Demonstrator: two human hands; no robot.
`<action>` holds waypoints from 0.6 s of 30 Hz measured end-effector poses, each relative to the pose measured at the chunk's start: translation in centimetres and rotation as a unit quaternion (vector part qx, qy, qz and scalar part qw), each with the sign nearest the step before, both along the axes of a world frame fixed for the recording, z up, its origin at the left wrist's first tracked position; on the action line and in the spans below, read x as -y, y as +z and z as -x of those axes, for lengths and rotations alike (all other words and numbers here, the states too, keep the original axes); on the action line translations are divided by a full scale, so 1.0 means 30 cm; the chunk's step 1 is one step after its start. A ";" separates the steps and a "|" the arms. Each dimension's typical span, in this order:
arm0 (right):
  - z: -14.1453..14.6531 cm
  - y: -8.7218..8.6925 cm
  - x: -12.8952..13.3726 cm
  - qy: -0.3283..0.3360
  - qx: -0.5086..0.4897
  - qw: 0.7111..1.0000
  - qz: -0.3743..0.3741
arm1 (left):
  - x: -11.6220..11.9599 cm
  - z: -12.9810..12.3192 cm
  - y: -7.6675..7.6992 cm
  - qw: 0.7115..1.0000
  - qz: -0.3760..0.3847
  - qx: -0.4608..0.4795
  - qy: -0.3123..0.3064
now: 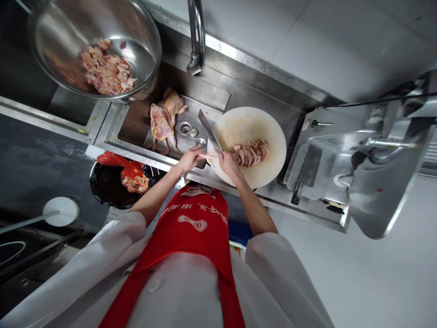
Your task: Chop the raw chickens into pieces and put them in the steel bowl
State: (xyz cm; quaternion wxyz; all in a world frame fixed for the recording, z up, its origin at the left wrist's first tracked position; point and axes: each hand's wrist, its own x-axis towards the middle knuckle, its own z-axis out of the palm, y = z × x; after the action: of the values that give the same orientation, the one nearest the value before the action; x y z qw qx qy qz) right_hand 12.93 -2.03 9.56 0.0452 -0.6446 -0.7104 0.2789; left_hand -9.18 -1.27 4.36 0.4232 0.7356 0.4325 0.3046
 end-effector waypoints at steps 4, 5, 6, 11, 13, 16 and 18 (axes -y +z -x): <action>-0.049 -0.033 -0.052 -0.013 0.035 0.999 0.005 | 0.021 0.038 -0.024 0.999 -0.003 -0.014 0.031; -0.069 -0.034 -0.062 -0.028 0.048 0.998 -0.002 | 0.032 0.045 -0.029 0.998 -0.006 -0.014 0.060; -0.088 -0.033 -0.068 -0.048 0.059 0.997 -0.009 | 0.045 0.047 -0.033 0.995 -0.010 -0.011 0.099; -0.139 -0.033 -0.010 -0.122 0.032 0.990 -0.070 | 0.108 -0.053 -0.043 0.963 -0.035 0.015 0.265; -0.129 -0.026 0.037 -0.129 0.010 0.988 -0.090 | 0.126 -0.119 -0.051 0.958 -0.040 0.012 0.285; -0.087 0.008 0.086 -0.138 -0.003 0.987 -0.083 | 0.146 -0.182 -0.069 0.957 -0.032 -0.002 0.288; -0.049 0.041 0.093 -0.142 -0.007 0.985 -0.093 | 0.152 -0.194 -0.078 0.957 -0.025 -0.009 0.290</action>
State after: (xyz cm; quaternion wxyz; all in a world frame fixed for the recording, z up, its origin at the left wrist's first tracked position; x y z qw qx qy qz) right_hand 14.40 -4.82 10.78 0.1492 -0.7298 -0.6341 0.2074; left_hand -3.37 -5.82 2.02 0.2939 0.5915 0.6236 0.4182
